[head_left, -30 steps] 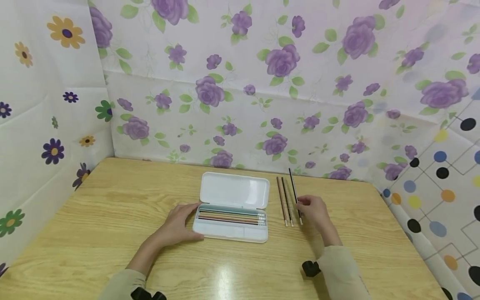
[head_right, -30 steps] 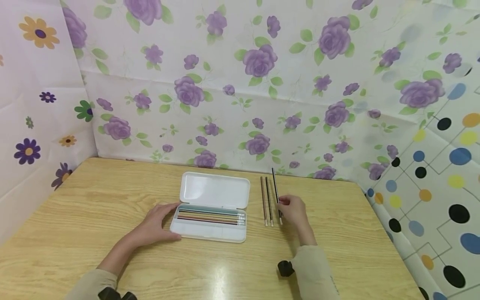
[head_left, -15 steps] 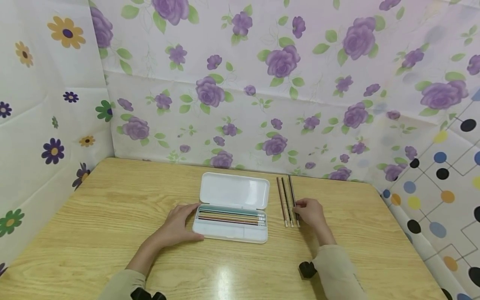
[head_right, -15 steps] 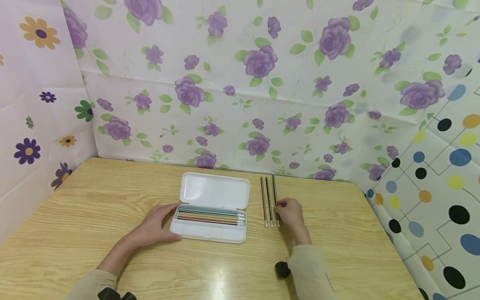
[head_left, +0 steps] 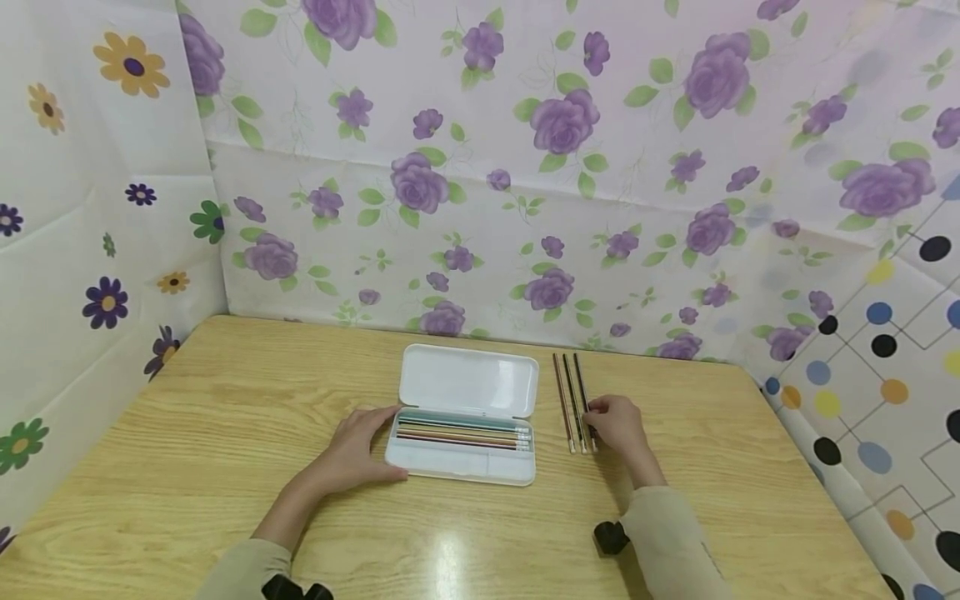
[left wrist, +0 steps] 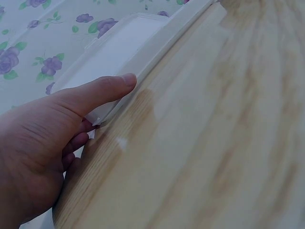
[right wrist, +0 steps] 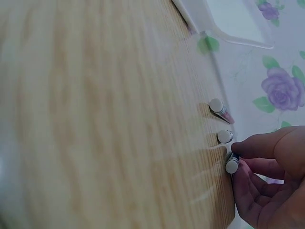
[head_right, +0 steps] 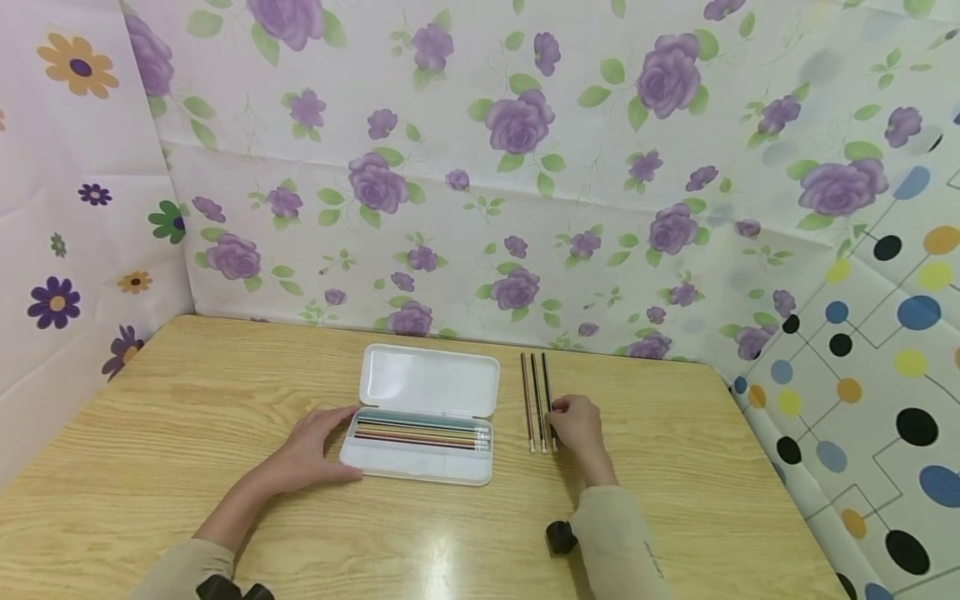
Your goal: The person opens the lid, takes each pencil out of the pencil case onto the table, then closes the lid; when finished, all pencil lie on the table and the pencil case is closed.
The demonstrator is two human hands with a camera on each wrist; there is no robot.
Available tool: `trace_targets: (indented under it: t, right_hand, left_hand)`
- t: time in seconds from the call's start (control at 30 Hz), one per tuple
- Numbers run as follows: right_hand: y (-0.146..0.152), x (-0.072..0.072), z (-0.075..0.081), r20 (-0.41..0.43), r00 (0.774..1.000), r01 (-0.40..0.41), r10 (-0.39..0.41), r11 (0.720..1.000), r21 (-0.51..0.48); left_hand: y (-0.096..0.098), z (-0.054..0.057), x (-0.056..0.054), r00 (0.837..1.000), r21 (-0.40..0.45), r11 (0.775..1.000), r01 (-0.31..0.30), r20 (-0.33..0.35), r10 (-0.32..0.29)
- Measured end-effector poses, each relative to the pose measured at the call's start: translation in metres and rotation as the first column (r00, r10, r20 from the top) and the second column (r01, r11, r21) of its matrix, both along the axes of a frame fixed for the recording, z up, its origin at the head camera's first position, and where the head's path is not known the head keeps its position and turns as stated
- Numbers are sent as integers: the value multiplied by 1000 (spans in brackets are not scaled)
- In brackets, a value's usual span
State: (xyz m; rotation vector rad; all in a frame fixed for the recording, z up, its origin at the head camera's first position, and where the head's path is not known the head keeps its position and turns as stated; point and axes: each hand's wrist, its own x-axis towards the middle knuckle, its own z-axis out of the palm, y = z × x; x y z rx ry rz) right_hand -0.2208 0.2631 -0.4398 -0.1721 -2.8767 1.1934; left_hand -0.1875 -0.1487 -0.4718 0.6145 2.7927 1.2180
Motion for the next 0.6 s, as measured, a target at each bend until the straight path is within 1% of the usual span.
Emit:
trace_targets:
  t: [0.1, 0.27, 0.37, 0.47, 0.6]
  right_hand:
    - [0, 0, 1, -8, 1000, -1, 1, 1000, 5]
    - [1, 2, 0, -5, 1000, 11, -11, 1000, 14]
    - [1, 3, 4, -1, 1000, 21, -21, 1000, -4]
    - [-2, 5, 8, -28, 999, 16, -16, 1000, -12]
    - [-13, 7, 16, -110, 993, -34, 35, 999, 11]
  left_hand:
    - [0, 0, 0, 1000, 3, 1000, 0, 0, 0]
    - [1, -2, -1, 1000, -4, 1000, 0, 7, 0]
    - [1, -3, -1, 1000, -2, 1000, -3, 8, 3]
    - [1, -2, -1, 1000, 1, 1000, -7, 11, 7]
    - [0, -1, -1, 1000, 0, 1000, -13, 17, 13]
